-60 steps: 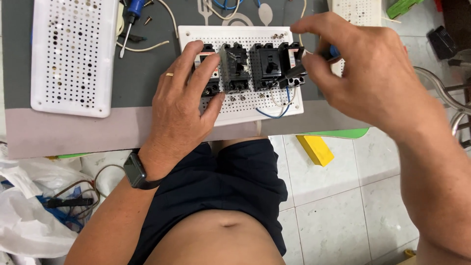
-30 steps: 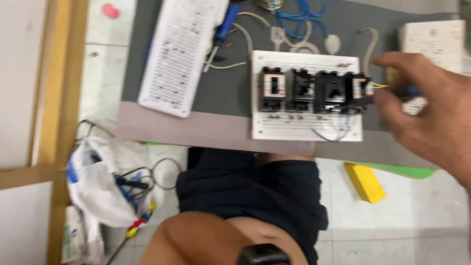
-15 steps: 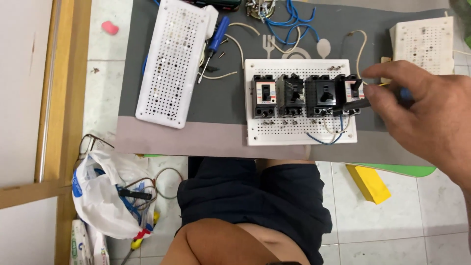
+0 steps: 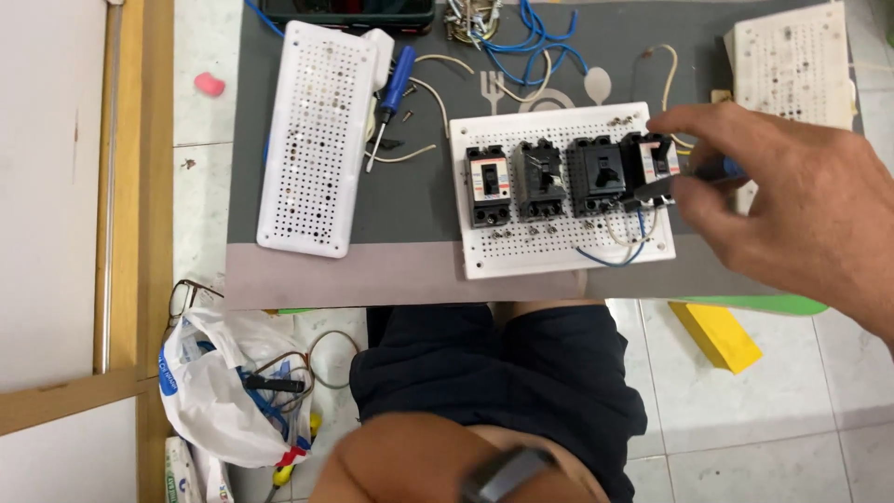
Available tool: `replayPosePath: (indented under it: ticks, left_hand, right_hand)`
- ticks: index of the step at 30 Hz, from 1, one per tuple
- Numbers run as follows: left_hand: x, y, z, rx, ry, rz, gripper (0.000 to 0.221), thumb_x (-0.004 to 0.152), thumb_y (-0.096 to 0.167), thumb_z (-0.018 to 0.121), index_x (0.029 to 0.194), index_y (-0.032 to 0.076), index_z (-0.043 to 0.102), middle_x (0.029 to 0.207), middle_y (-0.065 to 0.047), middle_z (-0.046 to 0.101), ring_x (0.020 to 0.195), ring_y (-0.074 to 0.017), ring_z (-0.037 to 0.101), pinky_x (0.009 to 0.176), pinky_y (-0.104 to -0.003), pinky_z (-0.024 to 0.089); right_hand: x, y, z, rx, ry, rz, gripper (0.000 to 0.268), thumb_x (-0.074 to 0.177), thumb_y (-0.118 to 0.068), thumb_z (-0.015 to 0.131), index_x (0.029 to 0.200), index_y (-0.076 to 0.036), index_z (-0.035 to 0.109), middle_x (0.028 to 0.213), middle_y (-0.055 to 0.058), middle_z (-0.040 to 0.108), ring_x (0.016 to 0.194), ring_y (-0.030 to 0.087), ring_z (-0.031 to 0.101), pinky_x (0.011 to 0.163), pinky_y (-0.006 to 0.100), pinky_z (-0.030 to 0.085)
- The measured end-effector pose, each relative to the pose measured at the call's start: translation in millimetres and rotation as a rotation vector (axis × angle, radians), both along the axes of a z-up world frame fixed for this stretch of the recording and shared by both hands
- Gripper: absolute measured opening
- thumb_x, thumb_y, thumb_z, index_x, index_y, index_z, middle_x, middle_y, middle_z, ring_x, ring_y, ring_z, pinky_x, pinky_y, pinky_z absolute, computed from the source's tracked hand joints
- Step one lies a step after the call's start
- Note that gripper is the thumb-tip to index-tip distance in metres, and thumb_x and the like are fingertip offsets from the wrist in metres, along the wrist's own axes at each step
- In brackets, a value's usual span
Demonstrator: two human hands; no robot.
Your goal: The person is wiring multiple circuit breakers onto a mounting board, inserting wires into terminals and securing them with a screwdriver.
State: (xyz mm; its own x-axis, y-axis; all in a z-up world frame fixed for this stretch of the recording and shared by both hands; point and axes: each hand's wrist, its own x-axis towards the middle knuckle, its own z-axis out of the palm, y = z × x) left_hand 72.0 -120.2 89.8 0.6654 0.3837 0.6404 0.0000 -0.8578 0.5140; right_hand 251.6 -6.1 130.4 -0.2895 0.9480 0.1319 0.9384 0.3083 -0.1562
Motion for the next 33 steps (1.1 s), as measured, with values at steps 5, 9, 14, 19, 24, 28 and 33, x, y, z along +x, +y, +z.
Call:
replayPosePath:
  ticks: [5,9,14,19,24,28,33]
  left_hand:
    - [-13,66,-2,0.033,0.08,-0.123,0.007,0.09,0.009,0.054,0.083,0.009,0.053,0.074,-0.008,0.054,0.065,-0.0357,0.055,0.062,-0.055,0.036]
    - [-46,172,-8,0.908,0.451,0.54,0.024,0.091,0.017,0.062,0.113,0.021,0.057,0.071,0.005,0.053,0.06,-0.0138,0.057,0.053,-0.033,0.046]
    - [-66,211,-7,1.14,0.433,0.612,0.021,0.094,0.014,0.052,0.074,0.021,0.051,0.061,0.003,0.051,0.052,-0.0138,0.046,0.058,-0.03,0.038]
    - [-59,207,-17,1.194,0.494,0.605,0.016,0.09,0.01,0.055,0.076,0.018,0.055,0.06,0.004,0.048,0.052,-0.0133,0.047,0.057,-0.03,0.038]
    - [-54,201,-25,1.152,0.452,0.572,0.016,0.086,0.004,0.054,0.077,0.016,0.055,0.059,0.006,0.043,0.052,-0.0121,0.045,0.056,-0.03,0.04]
    - [-56,200,-37,1.018,0.405,0.519,0.014,0.088,0.008,0.054,0.078,0.016,0.056,0.06,0.004,0.052,0.054,-0.0136,0.05,0.056,-0.03,0.042]
    - [-62,199,-52,0.953,0.476,0.476,0.012,0.086,0.009,0.058,0.078,0.017,0.058,0.061,0.003,0.056,0.055,-0.0144,0.055,0.059,-0.031,0.047]
  right_hand:
    - [22,-1,-17,0.147,-0.098,-0.034,0.017,0.11,-0.026,0.072,0.127,-0.024,0.075,0.07,0.001,0.062,0.063,0.023,0.06,0.065,0.037,0.049]
    - [11,4,-16,0.04,0.126,0.162,0.038,0.092,0.005,0.066,0.13,-0.003,0.065,0.087,0.006,0.063,0.077,0.022,0.059,0.083,0.037,0.048]
    - [12,6,-28,-0.064,0.324,0.033,0.034,0.101,0.011,0.058,0.135,0.005,0.06,0.079,0.017,0.048,0.068,0.025,0.044,0.073,0.035,0.042]
    - [27,11,-39,-0.054,0.222,0.027,0.03,0.105,0.001,0.064,0.134,0.003,0.063,0.085,0.017,0.049,0.069,0.026,0.043,0.068,0.038,0.039]
    - [18,8,-30,-0.089,0.206,0.101,0.044,0.09,0.01,0.062,0.133,0.002,0.062,0.084,0.014,0.055,0.074,0.026,0.05,0.077,0.038,0.045]
    - [31,12,-42,-0.067,0.222,0.055,0.027,0.11,-0.003,0.061,0.135,0.007,0.062,0.087,0.02,0.049,0.07,0.026,0.045,0.066,0.038,0.038]
    - [18,7,-35,-0.089,0.23,0.037,0.037,0.103,0.014,0.057,0.139,0.005,0.059,0.083,0.015,0.046,0.069,0.023,0.039,0.059,0.036,0.032]
